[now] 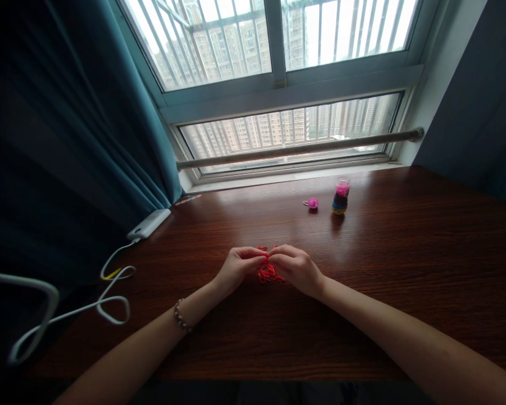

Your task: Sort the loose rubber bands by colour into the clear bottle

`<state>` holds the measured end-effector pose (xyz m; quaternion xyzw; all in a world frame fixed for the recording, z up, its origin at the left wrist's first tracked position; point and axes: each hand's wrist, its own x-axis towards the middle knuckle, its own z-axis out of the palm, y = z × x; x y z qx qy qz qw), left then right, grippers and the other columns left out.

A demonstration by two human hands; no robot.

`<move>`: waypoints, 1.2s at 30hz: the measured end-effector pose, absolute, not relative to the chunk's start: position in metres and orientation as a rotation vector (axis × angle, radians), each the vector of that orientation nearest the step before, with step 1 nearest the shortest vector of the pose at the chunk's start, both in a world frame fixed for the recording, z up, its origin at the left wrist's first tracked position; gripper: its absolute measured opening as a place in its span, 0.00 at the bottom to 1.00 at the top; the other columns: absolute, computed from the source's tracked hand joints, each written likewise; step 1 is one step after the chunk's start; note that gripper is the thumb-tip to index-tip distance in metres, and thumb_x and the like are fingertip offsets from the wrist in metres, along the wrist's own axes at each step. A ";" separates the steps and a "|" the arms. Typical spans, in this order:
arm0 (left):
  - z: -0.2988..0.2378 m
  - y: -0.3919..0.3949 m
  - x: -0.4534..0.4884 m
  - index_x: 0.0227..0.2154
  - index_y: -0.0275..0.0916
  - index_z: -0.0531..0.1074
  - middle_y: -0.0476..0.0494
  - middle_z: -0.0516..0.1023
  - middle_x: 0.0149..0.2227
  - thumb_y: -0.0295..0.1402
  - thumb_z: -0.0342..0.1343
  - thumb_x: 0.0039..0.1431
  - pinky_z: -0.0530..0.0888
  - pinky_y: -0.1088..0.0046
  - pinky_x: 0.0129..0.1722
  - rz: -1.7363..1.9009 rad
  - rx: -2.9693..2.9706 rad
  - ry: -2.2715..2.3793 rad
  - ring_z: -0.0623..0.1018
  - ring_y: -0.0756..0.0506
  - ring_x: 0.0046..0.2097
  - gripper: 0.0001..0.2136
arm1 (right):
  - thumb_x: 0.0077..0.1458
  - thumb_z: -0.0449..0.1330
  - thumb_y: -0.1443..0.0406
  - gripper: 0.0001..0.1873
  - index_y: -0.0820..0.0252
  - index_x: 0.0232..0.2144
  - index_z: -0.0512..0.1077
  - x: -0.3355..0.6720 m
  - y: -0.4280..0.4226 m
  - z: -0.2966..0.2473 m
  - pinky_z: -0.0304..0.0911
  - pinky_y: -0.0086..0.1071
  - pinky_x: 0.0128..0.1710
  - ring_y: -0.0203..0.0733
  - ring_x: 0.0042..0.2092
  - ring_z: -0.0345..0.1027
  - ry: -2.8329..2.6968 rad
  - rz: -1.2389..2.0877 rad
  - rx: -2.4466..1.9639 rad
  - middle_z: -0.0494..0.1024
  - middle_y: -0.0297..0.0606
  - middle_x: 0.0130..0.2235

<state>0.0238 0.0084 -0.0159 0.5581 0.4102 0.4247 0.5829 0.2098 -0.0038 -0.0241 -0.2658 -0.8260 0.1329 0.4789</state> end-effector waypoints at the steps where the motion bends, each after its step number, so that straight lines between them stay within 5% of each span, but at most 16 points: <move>1: -0.016 0.009 0.023 0.29 0.32 0.76 0.41 0.79 0.29 0.36 0.64 0.40 0.74 0.70 0.35 1.000 1.298 0.966 0.77 0.46 0.31 0.13 | 0.54 0.54 0.67 0.09 0.56 0.37 0.72 0.210 -0.004 -0.024 0.67 0.32 0.40 0.39 0.39 0.69 -2.017 0.338 -0.650 0.75 0.40 0.39; 8: -0.015 0.013 0.019 0.27 0.32 0.75 0.42 0.79 0.29 0.36 0.64 0.39 0.74 0.69 0.37 1.056 1.244 1.001 0.77 0.47 0.31 0.13 | 0.53 0.54 0.67 0.07 0.56 0.34 0.72 0.218 0.005 -0.014 0.65 0.34 0.42 0.40 0.40 0.70 -1.865 0.353 -0.821 0.75 0.39 0.39; 12: -0.014 0.014 0.016 0.28 0.32 0.75 0.42 0.79 0.29 0.36 0.64 0.39 0.75 0.68 0.36 1.044 1.237 1.023 0.77 0.46 0.31 0.13 | 0.51 0.56 0.63 0.07 0.58 0.34 0.70 0.256 0.036 -0.007 0.64 0.37 0.39 0.43 0.39 0.67 -1.471 0.045 -1.122 0.71 0.41 0.39; 16: -0.014 0.014 0.014 0.29 0.32 0.74 0.41 0.79 0.30 0.35 0.63 0.41 0.75 0.69 0.37 1.055 1.250 1.021 0.77 0.46 0.32 0.13 | 0.38 0.64 0.56 0.37 0.64 0.49 0.57 0.324 0.076 -0.011 0.59 0.42 0.44 0.50 0.49 0.57 -1.078 -0.259 -1.334 0.57 0.52 0.52; 21: -0.015 0.016 0.012 0.29 0.33 0.75 0.42 0.79 0.30 0.36 0.63 0.42 0.74 0.71 0.36 1.071 1.292 1.061 0.77 0.47 0.32 0.12 | 0.34 0.65 0.52 0.52 0.64 0.56 0.46 0.378 0.109 -0.035 0.47 0.48 0.54 0.54 0.56 0.50 -1.279 0.014 -1.461 0.56 0.54 0.55; 26: -0.016 0.019 0.011 0.30 0.34 0.75 0.41 0.79 0.32 0.38 0.62 0.42 0.74 0.72 0.35 1.062 1.337 1.102 0.77 0.46 0.33 0.14 | 0.41 0.60 0.51 0.48 0.65 0.57 0.42 0.370 0.132 -0.061 0.48 0.46 0.54 0.52 0.56 0.53 -1.393 0.272 -1.428 0.58 0.54 0.55; 31: -0.018 0.019 0.013 0.31 0.34 0.75 0.41 0.79 0.33 0.37 0.62 0.43 0.74 0.71 0.35 1.056 1.388 1.124 0.78 0.45 0.34 0.13 | 0.45 0.58 0.55 0.33 0.63 0.51 0.55 0.358 0.137 -0.069 0.53 0.49 0.50 0.52 0.48 0.60 -1.442 0.168 -1.408 0.66 0.49 0.46; 36: -0.012 0.020 0.012 0.32 0.34 0.75 0.41 0.79 0.33 0.36 0.61 0.44 0.73 0.70 0.38 1.127 1.505 1.169 0.77 0.45 0.35 0.12 | 0.44 0.58 0.62 0.22 0.61 0.44 0.62 0.339 0.117 -0.050 0.57 0.44 0.47 0.47 0.44 0.61 -1.486 0.160 -1.331 0.62 0.46 0.44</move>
